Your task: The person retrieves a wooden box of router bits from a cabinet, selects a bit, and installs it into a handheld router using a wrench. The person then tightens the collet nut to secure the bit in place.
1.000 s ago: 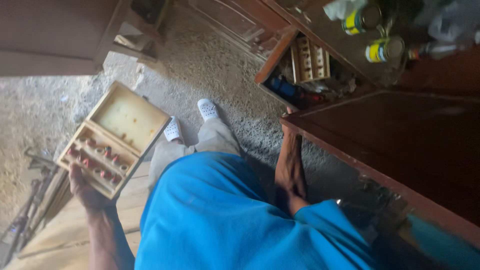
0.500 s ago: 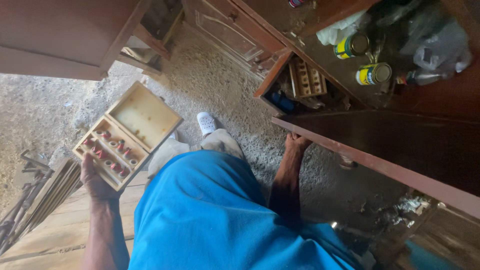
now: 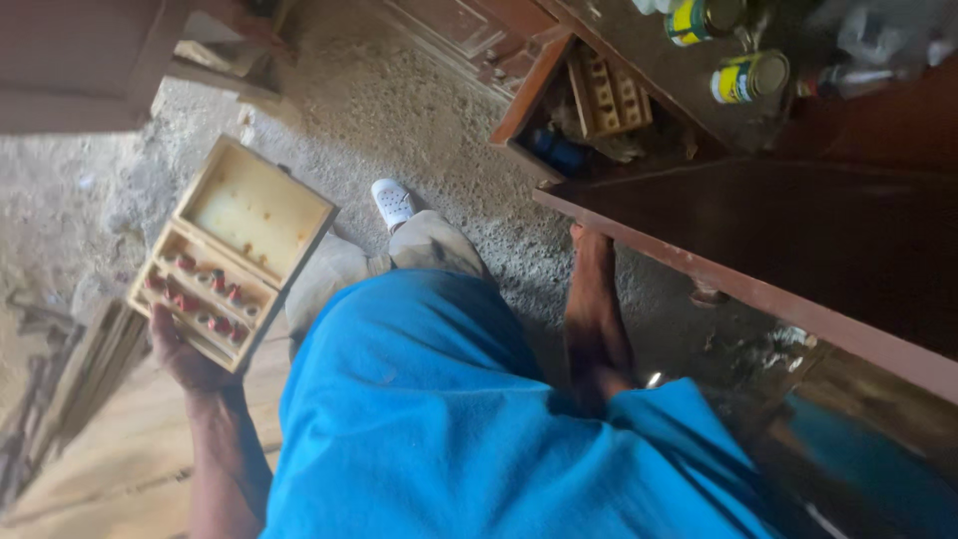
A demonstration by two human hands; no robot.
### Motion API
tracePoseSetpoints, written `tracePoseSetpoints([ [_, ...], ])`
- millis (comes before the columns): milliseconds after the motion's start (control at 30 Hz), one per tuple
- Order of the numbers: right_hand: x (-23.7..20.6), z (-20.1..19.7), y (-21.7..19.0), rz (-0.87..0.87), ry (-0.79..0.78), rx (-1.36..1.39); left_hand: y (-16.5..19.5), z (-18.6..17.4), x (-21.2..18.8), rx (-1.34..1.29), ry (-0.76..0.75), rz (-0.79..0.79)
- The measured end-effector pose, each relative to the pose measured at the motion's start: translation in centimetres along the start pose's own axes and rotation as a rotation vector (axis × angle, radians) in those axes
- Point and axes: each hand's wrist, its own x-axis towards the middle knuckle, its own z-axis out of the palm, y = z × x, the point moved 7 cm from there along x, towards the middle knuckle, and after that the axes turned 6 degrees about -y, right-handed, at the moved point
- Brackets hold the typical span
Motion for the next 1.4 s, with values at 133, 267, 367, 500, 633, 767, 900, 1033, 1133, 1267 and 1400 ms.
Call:
tracePoseSetpoints([
  [133,0.0,0.5,-0.7,-0.007,-0.012,-0.048,-0.4,-0.7,-0.1,-0.027,0.083,-0.012],
  [267,0.1,0.3,-0.9,-0.016,-0.012,-0.074,-0.1,-1.1,0.0,-0.015,0.158,-0.044],
  [367,0.5,0.2,-1.3,-0.047,-0.014,-0.066,0.5,-0.2,1.0,0.106,0.075,-0.082],
  [500,1.4,1.0,-1.6,-0.055,-0.045,-0.088,0.9,0.2,1.9,0.188,0.121,-0.134],
  [633,2.8,3.4,-2.6,-0.075,-0.079,-0.076,1.6,1.2,2.4,0.173,0.061,-0.034],
  [767,3.8,6.9,-5.2,-0.125,-0.085,-0.129,1.9,1.7,1.3,0.069,-0.013,0.076],
  [900,4.7,10.7,-7.8,-0.147,-0.105,-0.219,1.8,0.4,-0.5,-0.062,0.081,0.127],
  [1033,5.8,15.0,-8.0,-0.092,-0.138,-0.312,1.8,0.4,-1.6,-0.084,-0.059,0.160],
  [1133,6.0,17.5,-7.9,-0.096,-0.145,-0.383,1.7,-0.1,-2.0,-0.187,-0.095,0.191],
  [1267,4.1,17.7,-7.1,-0.205,-0.092,-0.601,2.6,-2.9,-3.6,-0.234,0.082,0.356],
  [1400,-1.6,16.4,-1.3,-0.256,-0.098,-0.908,4.3,-5.6,-5.3,-0.307,0.104,0.513],
])
